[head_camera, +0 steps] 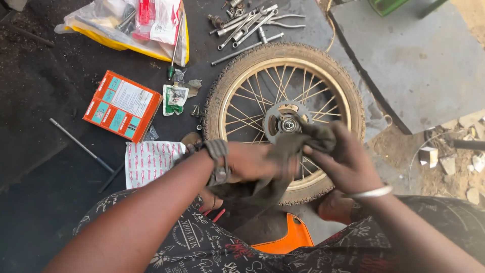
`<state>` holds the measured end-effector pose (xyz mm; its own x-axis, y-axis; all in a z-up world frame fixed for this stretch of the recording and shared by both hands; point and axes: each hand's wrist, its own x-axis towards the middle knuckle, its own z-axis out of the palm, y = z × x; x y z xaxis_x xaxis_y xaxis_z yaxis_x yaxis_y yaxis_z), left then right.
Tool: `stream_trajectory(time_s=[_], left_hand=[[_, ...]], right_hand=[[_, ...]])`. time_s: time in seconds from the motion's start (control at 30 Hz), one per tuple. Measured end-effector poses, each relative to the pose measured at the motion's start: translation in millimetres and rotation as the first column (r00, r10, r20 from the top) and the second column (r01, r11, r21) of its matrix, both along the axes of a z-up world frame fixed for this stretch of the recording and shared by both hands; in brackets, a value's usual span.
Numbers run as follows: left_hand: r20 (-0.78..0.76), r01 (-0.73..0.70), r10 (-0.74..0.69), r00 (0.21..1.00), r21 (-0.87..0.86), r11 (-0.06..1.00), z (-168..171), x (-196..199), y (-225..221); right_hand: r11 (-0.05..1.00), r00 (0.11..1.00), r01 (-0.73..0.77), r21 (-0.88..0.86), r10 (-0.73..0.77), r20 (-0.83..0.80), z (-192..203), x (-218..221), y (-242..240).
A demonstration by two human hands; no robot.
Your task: Assembling components onto a motorcycle wheel, including a sprocket hub and spacers.
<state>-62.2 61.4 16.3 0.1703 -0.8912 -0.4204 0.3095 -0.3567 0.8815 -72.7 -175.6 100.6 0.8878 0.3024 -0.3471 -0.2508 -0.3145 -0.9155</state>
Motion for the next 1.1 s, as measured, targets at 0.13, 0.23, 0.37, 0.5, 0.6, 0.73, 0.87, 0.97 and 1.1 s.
stream_trajectory(time_s=[0.13,0.23,0.37,0.5,0.6,0.73,0.87,0.97,1.1], left_hand=[[0.081,-0.298,0.287,0.955,0.232,0.926,-3,20,-5],[0.186,-0.734,0.744,0.642,-0.132,0.666,14,38,-3],[0.376,-0.409,0.204,0.904,0.62,0.669,23,72,10],[0.394,-0.299,-0.157,0.906,0.856,0.422,-15,98,56],[0.383,-0.329,-0.111,0.917,0.884,0.333,-6,115,70],[0.037,-0.017,-0.219,0.975,0.995,0.094,38,138,59],[0.159,-0.115,-0.174,0.972,0.963,0.243,-56,151,88],[0.435,-0.396,-0.051,0.899,0.858,0.326,-94,196,94],[0.766,-0.765,0.138,0.628,0.576,0.287,-157,282,90]], right_hand=[[0.92,0.88,-0.257,-0.294,0.349,0.321,-29,7,26],[0.707,0.752,-0.397,-0.585,0.617,0.235,-48,32,25],[0.605,0.694,-0.583,-0.543,0.718,0.056,-110,83,-19],[0.593,0.943,-0.238,-0.769,0.329,-0.038,-182,147,-100],[0.517,0.994,-0.077,-0.853,0.101,-0.028,-223,163,-161],[0.409,0.964,-0.197,-0.891,-0.084,-0.252,-278,154,-175],[0.564,0.859,-0.087,-0.821,-0.375,-0.349,-326,145,-179],[0.457,0.861,-0.123,-0.881,-0.393,-0.324,-353,141,-181],[0.49,0.834,-0.109,-0.865,-0.429,-0.348,-334,143,-172]])
